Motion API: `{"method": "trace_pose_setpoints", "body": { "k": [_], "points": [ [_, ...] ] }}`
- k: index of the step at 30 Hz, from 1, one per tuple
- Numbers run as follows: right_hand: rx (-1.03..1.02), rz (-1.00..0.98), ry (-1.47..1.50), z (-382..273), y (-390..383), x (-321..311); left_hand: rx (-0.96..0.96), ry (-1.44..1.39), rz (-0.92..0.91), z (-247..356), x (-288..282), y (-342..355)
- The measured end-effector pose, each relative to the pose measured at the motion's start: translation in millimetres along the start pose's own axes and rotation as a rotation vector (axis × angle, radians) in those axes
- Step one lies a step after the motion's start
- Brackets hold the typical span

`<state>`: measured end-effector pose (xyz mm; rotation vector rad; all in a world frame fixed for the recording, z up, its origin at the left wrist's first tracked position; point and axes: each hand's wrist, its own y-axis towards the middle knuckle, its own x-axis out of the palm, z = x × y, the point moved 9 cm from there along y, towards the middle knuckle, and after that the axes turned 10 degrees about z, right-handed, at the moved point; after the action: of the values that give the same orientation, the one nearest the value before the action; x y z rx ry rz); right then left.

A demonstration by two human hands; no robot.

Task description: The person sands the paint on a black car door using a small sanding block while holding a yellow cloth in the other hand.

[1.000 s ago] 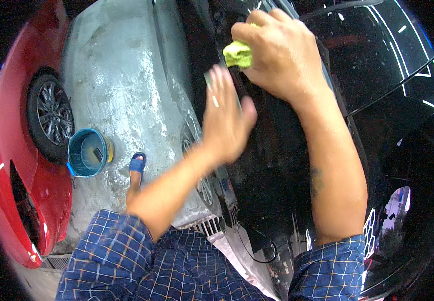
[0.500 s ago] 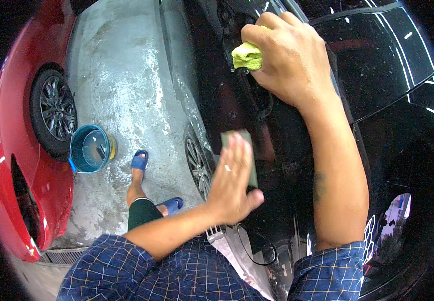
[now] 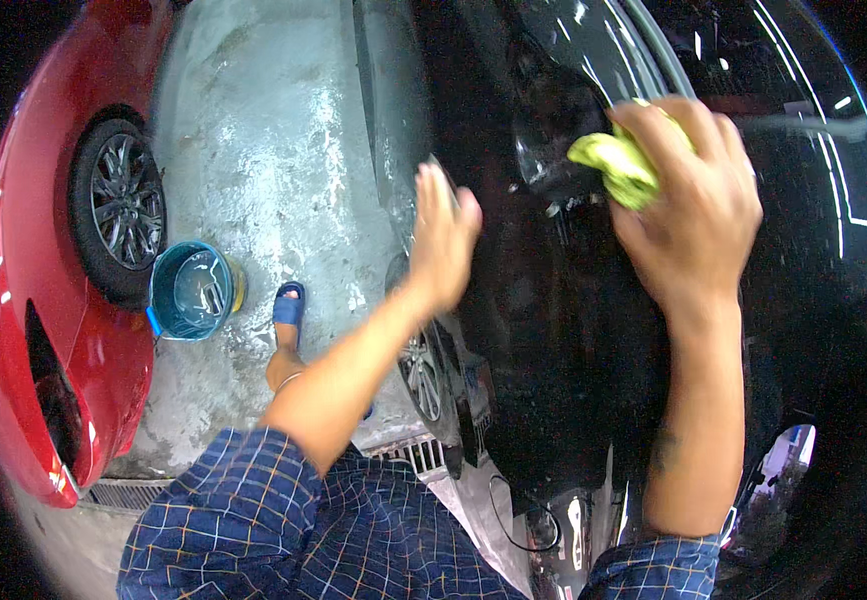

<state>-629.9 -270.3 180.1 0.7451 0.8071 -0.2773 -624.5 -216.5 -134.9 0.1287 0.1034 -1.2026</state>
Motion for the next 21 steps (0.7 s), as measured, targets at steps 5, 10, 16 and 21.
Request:
{"method": "trace_pose_setpoints", "body": {
  "k": [5, 10, 16, 21],
  "points": [
    [0.089, -0.057, -0.097, 8, -1, 16, -0.315, -0.166, 0.145, -82, -11, 105],
    [0.038, -0.387, -0.157, 14, -25, 9, 0.067, -0.114, -0.147, 32, -5, -42],
    [-0.096, -0.448, -0.183, 27, -64, -9, -0.517, -0.353, -0.028, -172, 21, 140],
    [-0.219, -0.473, -0.081, 30, -64, -6, -0.970, -0.784, -0.115, -333, 48, 216]
  ]
}}
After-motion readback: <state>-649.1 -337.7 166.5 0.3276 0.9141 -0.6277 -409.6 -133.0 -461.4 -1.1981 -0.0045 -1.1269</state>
